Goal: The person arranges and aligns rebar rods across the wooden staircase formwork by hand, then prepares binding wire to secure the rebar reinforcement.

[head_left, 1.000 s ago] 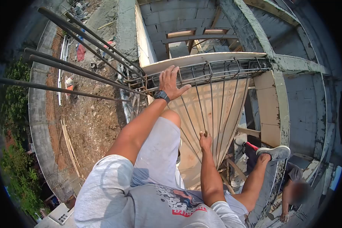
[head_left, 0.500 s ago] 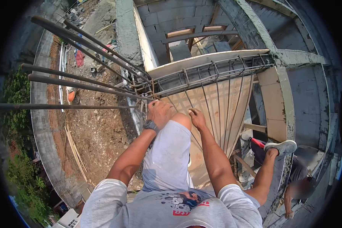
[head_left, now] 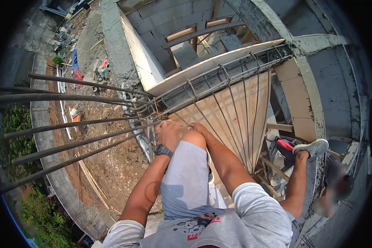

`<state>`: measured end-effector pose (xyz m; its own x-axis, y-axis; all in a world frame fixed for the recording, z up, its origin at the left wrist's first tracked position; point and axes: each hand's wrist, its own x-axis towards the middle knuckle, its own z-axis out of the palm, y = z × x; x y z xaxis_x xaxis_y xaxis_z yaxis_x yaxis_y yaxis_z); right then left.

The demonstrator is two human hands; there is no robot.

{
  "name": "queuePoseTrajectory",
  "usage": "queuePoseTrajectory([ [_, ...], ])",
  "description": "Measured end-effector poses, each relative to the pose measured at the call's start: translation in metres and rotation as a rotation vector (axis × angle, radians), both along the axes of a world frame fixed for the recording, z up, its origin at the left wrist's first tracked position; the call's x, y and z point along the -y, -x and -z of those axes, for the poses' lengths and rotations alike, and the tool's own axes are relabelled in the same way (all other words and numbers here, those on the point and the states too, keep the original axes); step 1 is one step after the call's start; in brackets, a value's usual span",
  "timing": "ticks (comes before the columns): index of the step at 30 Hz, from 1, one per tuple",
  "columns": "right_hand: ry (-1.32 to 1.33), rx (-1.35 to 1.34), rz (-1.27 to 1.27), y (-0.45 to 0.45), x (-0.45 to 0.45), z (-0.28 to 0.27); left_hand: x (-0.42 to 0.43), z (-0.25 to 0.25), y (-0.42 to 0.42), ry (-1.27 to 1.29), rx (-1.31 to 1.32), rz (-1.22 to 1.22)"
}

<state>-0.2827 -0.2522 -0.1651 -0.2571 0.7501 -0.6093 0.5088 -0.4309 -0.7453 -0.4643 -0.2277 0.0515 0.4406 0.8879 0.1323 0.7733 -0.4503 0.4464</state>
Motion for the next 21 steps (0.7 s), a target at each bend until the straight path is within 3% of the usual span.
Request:
queuePoseTrajectory([
  [3,-0.106,0.143,0.135,-0.009,0.043,-0.023,0.001,-0.001,-0.002,-0.029,0.052,-0.002],
  [6,-0.055,0.236,0.429,-0.033,0.103,-0.051,0.0,0.002,0.0,-0.064,0.05,0.012],
  [8,0.075,0.307,0.551,-0.055,0.152,-0.069,0.002,0.002,0.0,-0.065,0.051,0.006],
  [10,0.274,0.246,0.693,-0.08,0.208,-0.037,0.001,0.002,0.0,-0.057,0.046,0.01],
  [13,0.415,-0.06,1.14,-0.084,0.246,-0.108,0.003,0.004,0.001,-0.064,0.07,0.021],
  [15,0.361,-0.192,1.247,-0.087,0.265,-0.127,0.006,-0.002,0.001,-0.054,0.051,0.033],
  [17,0.302,-0.256,1.366,-0.082,0.263,-0.186,0.009,-0.004,0.003,0.095,0.033,-0.023],
  [19,0.181,-0.314,1.344,-0.094,0.257,-0.232,0.002,-0.021,-0.008,0.283,0.021,-0.045],
  [20,0.097,-0.333,1.316,-0.098,0.254,-0.257,0.001,-0.009,-0.008,0.363,0.192,-0.091],
  [21,0.03,-0.354,1.28,-0.098,0.256,-0.282,0.006,-0.016,-0.015,0.317,0.166,-0.11],
])
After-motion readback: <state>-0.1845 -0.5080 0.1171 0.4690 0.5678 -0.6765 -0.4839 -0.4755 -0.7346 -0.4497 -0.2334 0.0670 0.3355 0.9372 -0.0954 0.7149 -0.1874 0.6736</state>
